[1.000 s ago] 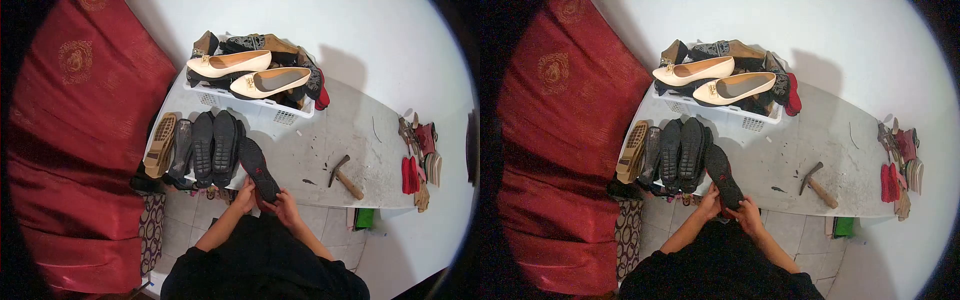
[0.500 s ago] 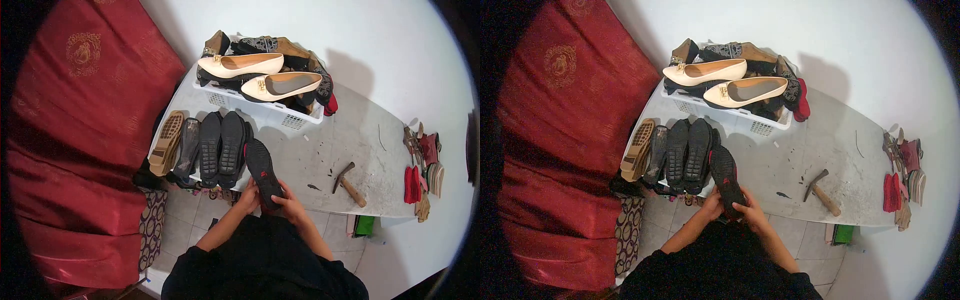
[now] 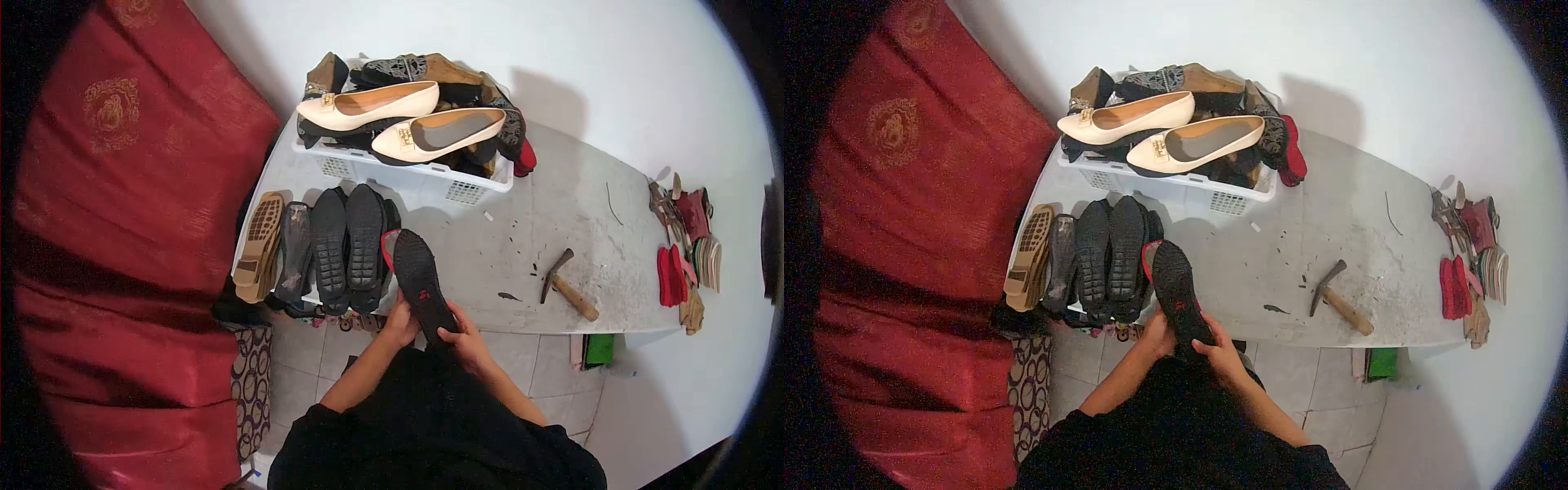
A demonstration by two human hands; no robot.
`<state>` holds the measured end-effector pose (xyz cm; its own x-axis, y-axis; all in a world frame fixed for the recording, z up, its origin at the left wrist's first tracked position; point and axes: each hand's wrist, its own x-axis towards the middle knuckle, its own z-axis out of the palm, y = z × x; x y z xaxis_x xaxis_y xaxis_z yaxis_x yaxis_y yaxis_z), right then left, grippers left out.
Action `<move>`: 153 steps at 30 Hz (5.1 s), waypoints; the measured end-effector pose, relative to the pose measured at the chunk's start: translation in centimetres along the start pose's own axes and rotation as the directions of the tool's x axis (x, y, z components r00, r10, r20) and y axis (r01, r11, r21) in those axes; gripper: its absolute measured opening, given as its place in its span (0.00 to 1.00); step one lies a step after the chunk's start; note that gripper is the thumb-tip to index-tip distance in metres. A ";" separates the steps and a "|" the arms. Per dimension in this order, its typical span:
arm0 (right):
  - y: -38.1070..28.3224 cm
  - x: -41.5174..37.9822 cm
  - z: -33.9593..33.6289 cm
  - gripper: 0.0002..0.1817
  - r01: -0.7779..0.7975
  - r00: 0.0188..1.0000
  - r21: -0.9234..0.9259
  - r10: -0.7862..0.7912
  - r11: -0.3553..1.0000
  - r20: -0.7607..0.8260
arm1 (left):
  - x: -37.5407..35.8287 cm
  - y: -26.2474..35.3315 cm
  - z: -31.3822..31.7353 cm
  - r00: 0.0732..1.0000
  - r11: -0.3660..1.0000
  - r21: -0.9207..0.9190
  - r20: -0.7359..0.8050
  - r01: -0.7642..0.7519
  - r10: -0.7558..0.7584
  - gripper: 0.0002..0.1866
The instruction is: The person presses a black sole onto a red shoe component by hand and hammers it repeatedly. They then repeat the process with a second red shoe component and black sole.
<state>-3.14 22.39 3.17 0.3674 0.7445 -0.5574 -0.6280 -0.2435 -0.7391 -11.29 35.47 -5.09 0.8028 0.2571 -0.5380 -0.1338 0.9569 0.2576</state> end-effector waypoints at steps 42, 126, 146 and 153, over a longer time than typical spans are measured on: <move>-0.8 -7.3 -14.6 0.37 0.080 0.812 -0.914 -0.558 0.398 -0.172 | 4.7 -13.7 13.4 0.986 0.927 0.374 0.160 -0.018 -0.046 0.28; -10.3 0.5 -25.0 0.20 0.226 0.933 -0.293 -0.293 0.929 -0.209 | 14.7 -14.5 22.9 0.969 0.915 0.324 0.132 -0.242 0.210 0.20; -10.2 0.8 -25.2 0.20 0.136 0.979 0.033 -0.129 0.990 -0.158 | 14.7 -16.2 22.6 0.976 0.895 0.398 0.012 -0.202 0.215 0.19; -9.8 1.2 -25.6 0.19 0.131 0.982 0.035 -0.124 0.991 -0.145 | 14.7 -16.2 22.7 0.974 0.886 0.410 0.020 -0.215 0.227 0.20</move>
<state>21.07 9.75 0.07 0.5380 0.6712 -0.5099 -0.5982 -0.1222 -0.7920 15.84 20.70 1.08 0.7632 0.4648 -0.4489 -0.0530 0.7374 0.6733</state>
